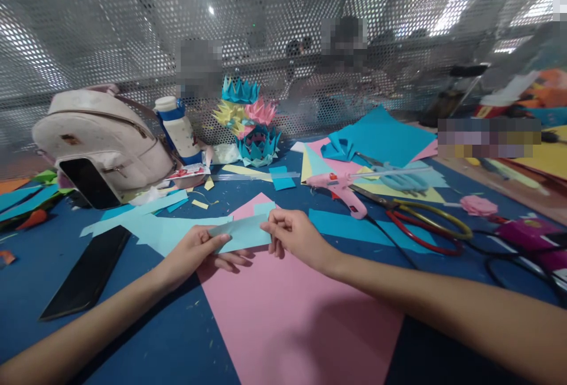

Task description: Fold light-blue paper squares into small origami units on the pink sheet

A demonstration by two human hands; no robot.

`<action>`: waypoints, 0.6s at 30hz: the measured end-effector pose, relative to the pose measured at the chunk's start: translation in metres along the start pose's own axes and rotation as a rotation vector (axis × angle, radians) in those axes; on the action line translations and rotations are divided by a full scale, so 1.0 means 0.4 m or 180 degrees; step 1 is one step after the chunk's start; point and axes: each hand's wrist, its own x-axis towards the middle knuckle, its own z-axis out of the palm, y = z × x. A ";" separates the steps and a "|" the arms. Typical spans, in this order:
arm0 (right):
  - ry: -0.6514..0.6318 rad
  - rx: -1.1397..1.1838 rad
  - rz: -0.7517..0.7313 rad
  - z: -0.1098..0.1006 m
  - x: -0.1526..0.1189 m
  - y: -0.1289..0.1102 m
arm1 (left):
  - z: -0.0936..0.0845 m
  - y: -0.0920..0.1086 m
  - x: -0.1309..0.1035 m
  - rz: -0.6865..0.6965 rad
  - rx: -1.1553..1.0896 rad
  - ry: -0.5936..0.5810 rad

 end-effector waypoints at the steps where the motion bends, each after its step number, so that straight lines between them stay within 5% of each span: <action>1: -0.0004 0.0015 -0.0002 0.000 0.000 0.000 | 0.000 0.000 0.000 0.0002 -0.0011 0.0002; 18: 0.0171 0.0016 0.0044 -0.004 0.011 0.009 | -0.004 -0.004 0.003 0.0129 -0.0070 0.0010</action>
